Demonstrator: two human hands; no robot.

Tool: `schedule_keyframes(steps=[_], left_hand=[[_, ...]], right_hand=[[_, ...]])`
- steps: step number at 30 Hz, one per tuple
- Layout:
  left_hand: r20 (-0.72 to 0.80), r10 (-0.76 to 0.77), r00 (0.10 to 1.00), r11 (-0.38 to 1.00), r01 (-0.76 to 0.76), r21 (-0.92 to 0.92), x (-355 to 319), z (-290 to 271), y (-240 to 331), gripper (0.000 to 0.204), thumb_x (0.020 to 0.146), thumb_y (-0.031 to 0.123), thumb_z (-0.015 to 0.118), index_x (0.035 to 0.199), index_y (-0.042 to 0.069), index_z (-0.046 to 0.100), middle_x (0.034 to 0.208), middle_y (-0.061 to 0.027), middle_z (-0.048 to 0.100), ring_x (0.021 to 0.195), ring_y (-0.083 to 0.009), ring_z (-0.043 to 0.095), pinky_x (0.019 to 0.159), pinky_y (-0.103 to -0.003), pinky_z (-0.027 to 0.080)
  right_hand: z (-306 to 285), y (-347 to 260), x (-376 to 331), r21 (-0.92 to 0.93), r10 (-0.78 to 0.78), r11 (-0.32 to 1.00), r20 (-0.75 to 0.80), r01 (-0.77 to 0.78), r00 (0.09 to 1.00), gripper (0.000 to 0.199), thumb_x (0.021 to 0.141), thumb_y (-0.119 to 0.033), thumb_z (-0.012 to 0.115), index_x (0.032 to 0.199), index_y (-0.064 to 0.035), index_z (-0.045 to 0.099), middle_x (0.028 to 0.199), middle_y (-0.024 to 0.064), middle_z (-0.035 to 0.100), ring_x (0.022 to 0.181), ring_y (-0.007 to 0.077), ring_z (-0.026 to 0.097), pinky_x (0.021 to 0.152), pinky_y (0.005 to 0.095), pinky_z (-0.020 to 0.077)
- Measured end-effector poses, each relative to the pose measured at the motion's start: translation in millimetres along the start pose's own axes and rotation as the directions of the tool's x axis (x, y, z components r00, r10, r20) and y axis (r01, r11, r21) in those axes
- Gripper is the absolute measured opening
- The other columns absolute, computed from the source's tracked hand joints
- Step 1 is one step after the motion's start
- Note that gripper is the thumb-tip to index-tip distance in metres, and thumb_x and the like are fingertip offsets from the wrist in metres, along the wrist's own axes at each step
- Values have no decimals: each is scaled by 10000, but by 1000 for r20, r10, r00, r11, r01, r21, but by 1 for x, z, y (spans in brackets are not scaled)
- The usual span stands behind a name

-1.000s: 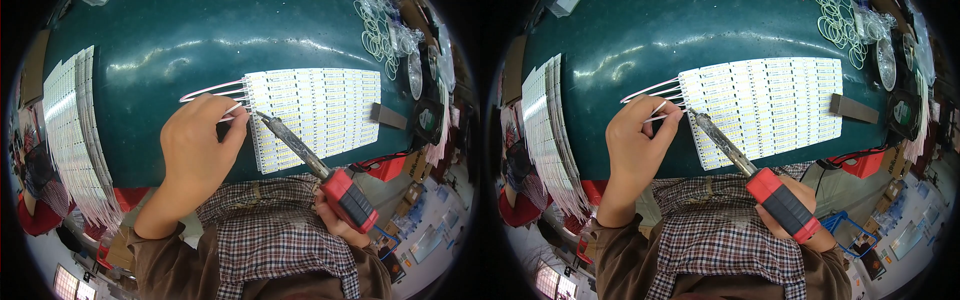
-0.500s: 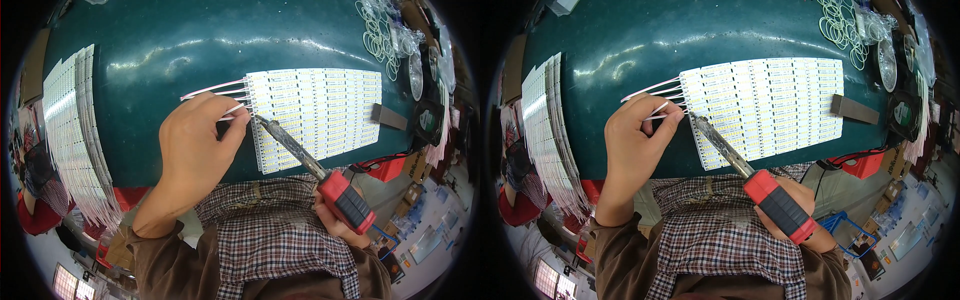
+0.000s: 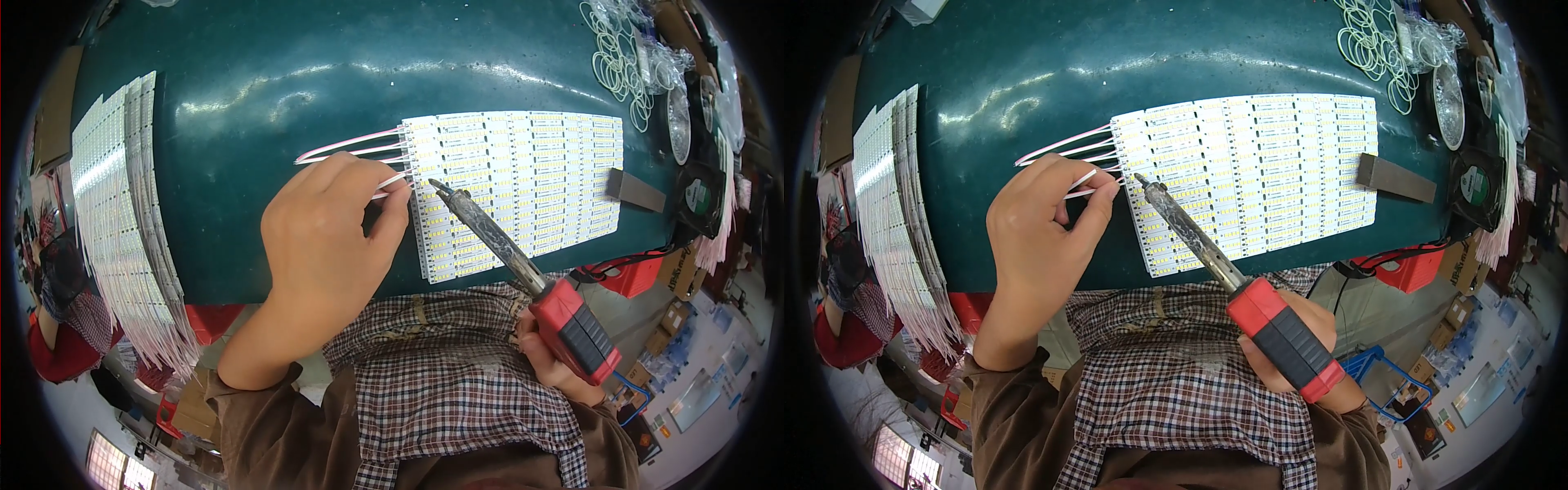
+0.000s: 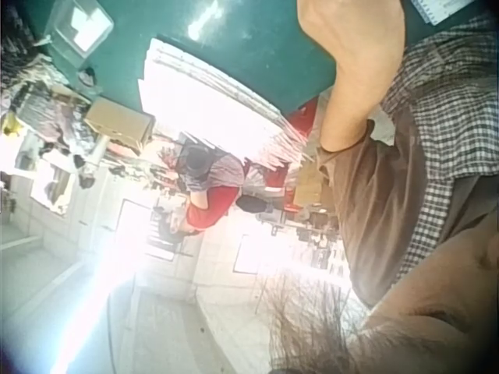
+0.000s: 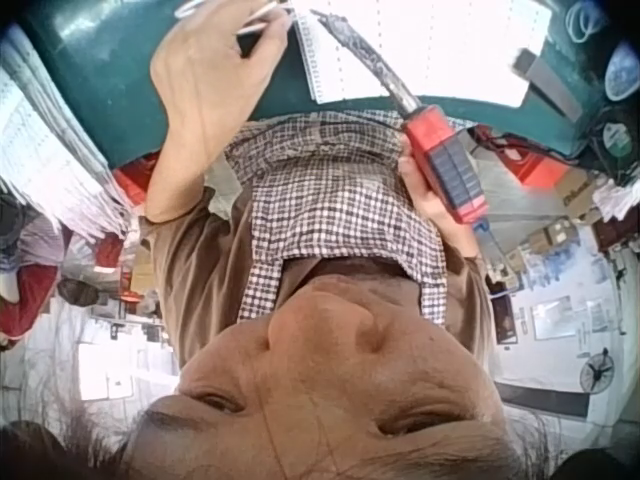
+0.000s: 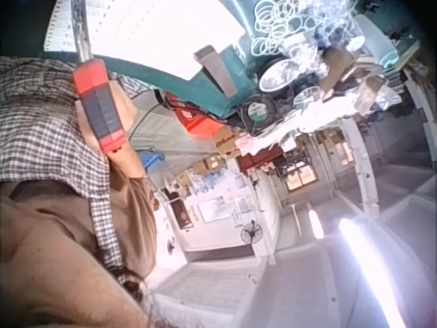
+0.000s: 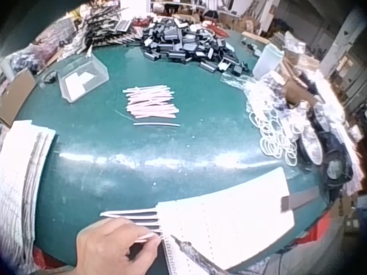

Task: The person solders wire leads onto LED strip circuit boards using a soldering iron, sets the tool down, and picks up a black plastic housing.

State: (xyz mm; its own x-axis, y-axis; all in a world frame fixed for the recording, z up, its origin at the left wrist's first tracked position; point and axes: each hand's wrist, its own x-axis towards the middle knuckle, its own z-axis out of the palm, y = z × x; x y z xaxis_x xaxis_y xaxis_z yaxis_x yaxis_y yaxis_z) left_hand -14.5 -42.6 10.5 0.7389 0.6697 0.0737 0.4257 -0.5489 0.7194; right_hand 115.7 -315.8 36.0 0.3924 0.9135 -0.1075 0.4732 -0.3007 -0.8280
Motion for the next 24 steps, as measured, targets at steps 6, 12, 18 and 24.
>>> schedule_keyframes(steps=[6, 12, 18, 24], left_hand=[[83, -5, 997, 996, 12, -92, 1, -5, -3, 134, 954, 60, 568, 929, -3, 683, 802, -97, 660, 567, -156, 524, 555, -270, 423], [-26, 41, 999, 999, -41, 8, 6, -27, 6, 156, 978, 62, 549, 1015, 8, 690, 787, -97, 622, 680, -219, 586, 638, -315, 461], [72, -100, 992, 963, 115, -243, -3, -29, 18, 212, 898, 32, 671, 1108, 56, 682, 768, -94, 647, 600, -221, 603, 566, -322, 462], [138, -181, 974, 957, 207, -204, -7, -5, 7, 69, 892, 27, 701, 935, -4, 658, 746, -3, 638, 586, -30, 456, 531, -198, 369]], right_hand=[[0, -1, -3, 38, 99, 994, 15, -100, 995, 215, 745, -83, 722, 923, 21, 663, 808, 144, 652, 641, 276, 667, 557, 322, 536], [-1, 2, -12, 59, 153, 987, -12, -152, 988, 230, 743, -97, 727, 933, 18, 668, 836, 150, 667, 667, 285, 681, 584, 330, 551], [0, 5, -17, 72, 108, 992, -64, -103, 992, 226, 733, -86, 719, 926, 21, 669, 828, 151, 661, 653, 290, 674, 583, 332, 554], [-7, -4, 2, -111, -102, 989, -14, 100, 995, 231, 720, -82, 732, 921, 18, 677, 832, 152, 661, 651, 299, 673, 584, 340, 559]])
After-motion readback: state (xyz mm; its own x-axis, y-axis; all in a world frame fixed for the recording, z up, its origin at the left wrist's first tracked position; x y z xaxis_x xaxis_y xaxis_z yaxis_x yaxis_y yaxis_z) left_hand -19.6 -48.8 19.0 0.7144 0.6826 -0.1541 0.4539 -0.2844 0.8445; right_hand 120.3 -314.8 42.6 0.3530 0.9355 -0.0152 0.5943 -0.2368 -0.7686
